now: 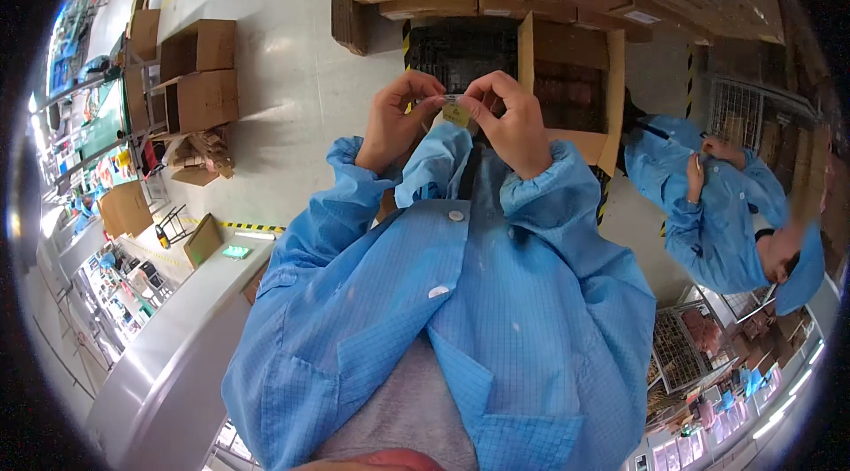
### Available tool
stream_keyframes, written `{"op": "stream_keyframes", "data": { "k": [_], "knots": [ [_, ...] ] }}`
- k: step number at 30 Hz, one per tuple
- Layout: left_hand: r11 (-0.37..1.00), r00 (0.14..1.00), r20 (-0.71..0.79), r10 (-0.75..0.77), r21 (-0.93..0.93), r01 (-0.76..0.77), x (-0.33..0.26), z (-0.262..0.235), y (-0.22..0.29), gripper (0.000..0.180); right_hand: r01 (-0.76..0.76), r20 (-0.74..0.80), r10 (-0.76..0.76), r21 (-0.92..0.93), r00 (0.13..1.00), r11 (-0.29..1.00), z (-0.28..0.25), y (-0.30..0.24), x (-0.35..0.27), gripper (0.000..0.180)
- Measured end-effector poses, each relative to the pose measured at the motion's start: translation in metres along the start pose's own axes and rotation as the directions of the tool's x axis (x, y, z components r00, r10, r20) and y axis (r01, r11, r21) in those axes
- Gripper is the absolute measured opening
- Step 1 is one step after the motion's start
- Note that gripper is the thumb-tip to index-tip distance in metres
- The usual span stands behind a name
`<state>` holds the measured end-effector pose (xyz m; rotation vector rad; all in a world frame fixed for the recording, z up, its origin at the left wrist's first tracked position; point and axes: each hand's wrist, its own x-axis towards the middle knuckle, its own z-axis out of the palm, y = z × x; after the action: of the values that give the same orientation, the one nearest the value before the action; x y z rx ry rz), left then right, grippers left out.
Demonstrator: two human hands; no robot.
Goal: Apply adhesive labels to tags and then attach the tags to stacked cardboard boxes.
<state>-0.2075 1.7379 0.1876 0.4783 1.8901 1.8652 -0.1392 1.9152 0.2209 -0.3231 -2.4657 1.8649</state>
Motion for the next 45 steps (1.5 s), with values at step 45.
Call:
{"op": "stream_keyframes", "data": {
  "k": [45],
  "knots": [
    [0.355, 0.306, -0.181, 0.935, 0.481, -0.801, 0.353, -0.002, -0.428, 0.011, 0.441, -0.218, -0.831, -0.763, 0.512, 0.472, 0.029, 0.432, 0.331, 0.023]
  ]
}}
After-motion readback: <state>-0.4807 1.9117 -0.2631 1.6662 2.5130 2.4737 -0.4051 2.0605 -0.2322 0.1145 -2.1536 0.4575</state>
